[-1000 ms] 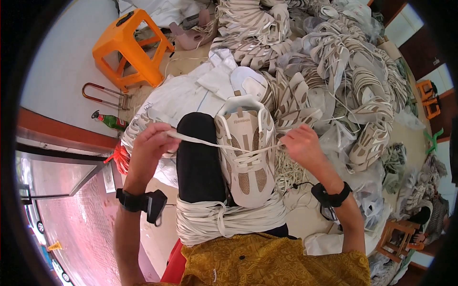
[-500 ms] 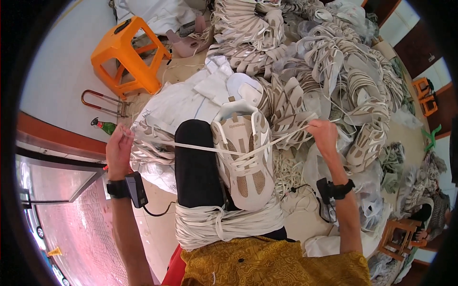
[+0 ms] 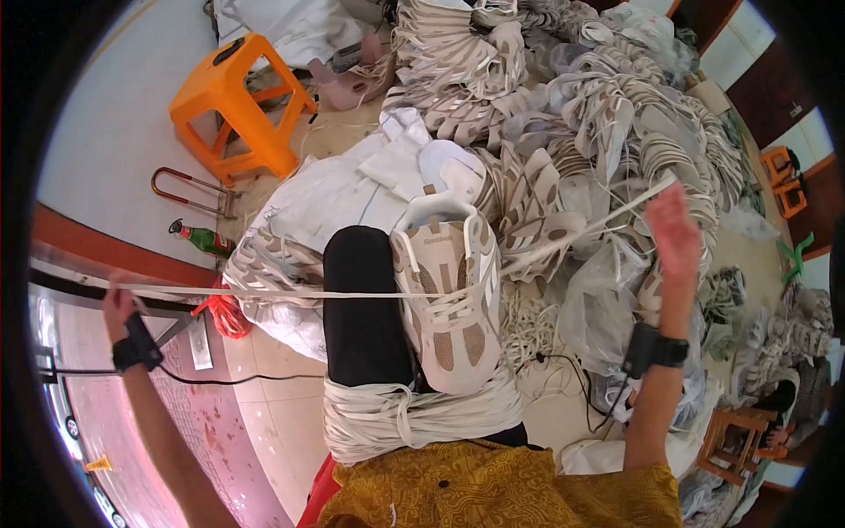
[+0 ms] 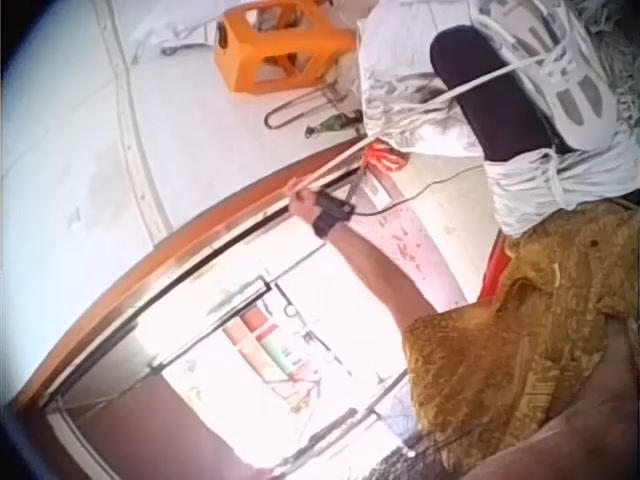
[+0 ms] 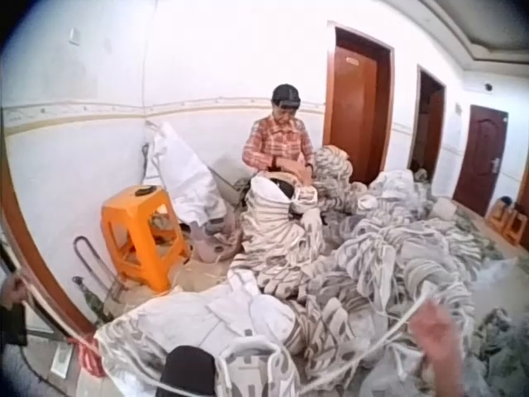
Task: The recorder is lacing a white sneaker while sitting among piles of shoe components.
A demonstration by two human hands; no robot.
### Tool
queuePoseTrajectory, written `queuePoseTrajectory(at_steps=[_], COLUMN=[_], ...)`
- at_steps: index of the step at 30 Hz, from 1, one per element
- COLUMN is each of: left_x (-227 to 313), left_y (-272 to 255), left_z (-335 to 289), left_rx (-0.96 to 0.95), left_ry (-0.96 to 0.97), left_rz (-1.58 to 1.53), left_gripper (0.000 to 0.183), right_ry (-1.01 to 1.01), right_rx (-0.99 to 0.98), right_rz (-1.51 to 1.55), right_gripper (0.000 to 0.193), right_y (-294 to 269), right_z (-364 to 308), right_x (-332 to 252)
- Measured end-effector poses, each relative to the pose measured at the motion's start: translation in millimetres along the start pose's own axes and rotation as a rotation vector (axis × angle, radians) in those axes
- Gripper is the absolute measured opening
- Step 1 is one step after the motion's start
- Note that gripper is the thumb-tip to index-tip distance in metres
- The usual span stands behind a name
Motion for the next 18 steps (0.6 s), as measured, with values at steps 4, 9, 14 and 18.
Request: queuePoseTrajectory(at_steps=[4, 9, 14, 18], left_x=[-19.6, -50.7, -55.5, 1.5], left_y=[-71.1, -110.6, -144.0, -75.6], left_z=[-7.8, -16.7, -60.6, -44.1], left_rx=[0.005, 0.067, 0.424, 0.412], left_ry=[0.101, 0.039, -0.241, -0.238], left_rz=[-0.028, -0.413, -0.726, -0.658], left_gripper=[0.036, 0.038, 0.035, 0.033], right_ry=[-0.079, 0.622, 0.856, 0.62], right_rx=[0.04, 0.061, 0.256, 0.348], right_rz=[-0.193, -1.112, -0.26, -0.028], right_gripper=[0.045, 0.057, 0.056, 0.046], right_y=[28.2, -62.4, -32.7, -15.6], right_z=[10.3, -27.5, -71.3, -32.3], right_x=[-54.2, 72.1, 250.2, 248.8])
Point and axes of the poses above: each hand's wrist, its own z-axis towards the middle knuckle, its own y-axis out of the palm, x = y × z, the point moved 9 cm from there along z, towards the middle knuckle, and after that the axes turned 8 degrees about -x, right-handed, at the moved point
